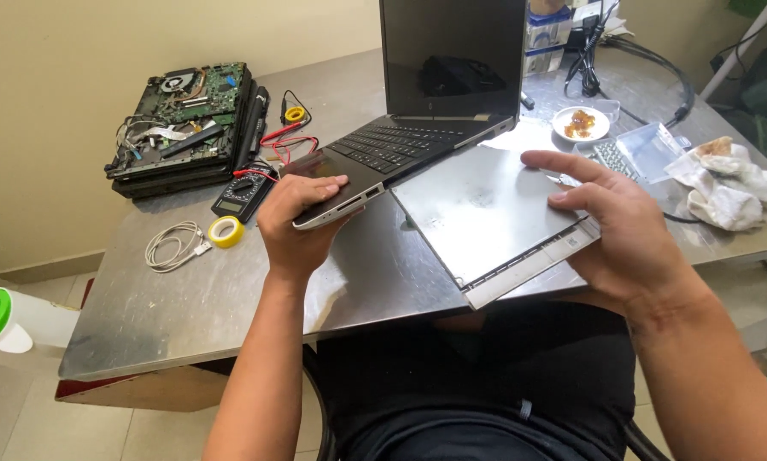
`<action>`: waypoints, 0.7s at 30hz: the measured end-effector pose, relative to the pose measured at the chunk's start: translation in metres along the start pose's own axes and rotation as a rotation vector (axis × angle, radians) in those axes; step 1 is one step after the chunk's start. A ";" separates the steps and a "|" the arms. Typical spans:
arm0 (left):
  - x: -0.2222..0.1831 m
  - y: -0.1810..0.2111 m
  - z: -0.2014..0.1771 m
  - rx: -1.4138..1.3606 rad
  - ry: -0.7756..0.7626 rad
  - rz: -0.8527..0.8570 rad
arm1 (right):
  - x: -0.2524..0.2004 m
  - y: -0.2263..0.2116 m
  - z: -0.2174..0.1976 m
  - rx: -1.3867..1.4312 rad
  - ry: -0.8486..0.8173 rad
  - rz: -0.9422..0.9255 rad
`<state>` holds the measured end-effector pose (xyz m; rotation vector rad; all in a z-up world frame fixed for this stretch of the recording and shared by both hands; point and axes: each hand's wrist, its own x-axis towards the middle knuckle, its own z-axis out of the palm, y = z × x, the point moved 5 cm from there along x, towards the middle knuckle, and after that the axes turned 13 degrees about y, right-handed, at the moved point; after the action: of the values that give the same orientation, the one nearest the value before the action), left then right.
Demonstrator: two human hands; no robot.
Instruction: Reinstalling an internal optical drive into a laptop and securing it with a screwdriver.
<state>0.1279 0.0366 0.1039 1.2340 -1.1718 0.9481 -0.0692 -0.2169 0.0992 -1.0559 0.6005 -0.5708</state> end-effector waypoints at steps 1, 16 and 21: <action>0.000 0.000 0.000 0.000 0.000 -0.002 | 0.001 -0.003 -0.001 -0.002 0.001 0.002; -0.002 -0.003 0.001 -0.025 0.014 -0.018 | -0.008 -0.019 0.015 0.199 -0.513 -0.093; -0.003 -0.004 0.000 -0.025 0.006 -0.017 | -0.005 -0.006 0.015 0.046 -0.234 -0.112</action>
<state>0.1309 0.0368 0.1000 1.2189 -1.1638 0.9217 -0.0626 -0.2068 0.1114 -1.0992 0.3235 -0.5470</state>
